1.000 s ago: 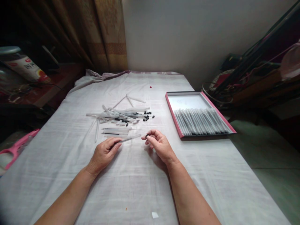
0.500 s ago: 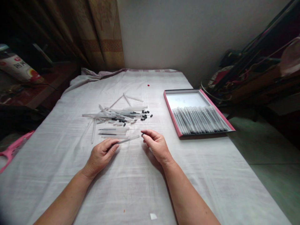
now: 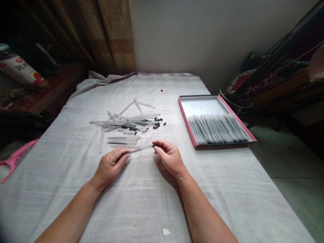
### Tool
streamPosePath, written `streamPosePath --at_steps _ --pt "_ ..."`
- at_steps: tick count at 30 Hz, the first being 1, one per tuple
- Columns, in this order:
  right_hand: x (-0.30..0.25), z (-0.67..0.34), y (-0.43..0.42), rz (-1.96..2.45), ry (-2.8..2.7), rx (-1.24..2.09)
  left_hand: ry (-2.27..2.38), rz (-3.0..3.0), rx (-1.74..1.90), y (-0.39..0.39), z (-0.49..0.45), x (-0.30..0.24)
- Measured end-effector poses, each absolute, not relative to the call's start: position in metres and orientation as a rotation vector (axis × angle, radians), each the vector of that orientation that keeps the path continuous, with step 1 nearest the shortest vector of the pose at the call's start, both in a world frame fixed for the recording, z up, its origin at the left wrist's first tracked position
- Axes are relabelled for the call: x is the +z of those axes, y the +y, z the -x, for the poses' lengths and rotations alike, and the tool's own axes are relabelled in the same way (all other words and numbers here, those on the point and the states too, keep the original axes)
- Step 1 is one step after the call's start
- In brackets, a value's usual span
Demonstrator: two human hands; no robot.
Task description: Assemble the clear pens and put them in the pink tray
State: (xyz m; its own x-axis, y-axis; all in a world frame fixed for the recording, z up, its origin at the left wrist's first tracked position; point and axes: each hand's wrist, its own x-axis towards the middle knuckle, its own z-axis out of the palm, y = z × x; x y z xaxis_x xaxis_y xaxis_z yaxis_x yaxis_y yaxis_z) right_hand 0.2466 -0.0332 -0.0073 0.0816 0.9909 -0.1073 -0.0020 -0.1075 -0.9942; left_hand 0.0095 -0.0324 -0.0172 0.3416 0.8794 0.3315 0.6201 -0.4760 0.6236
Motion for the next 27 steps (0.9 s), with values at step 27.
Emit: streamPosePath --at_steps 27 --pt "-0.008 -0.253 -0.036 1.428 -1.817 0.808 1.249 -2.224 0.898 -0.031 -0.009 -0.015"
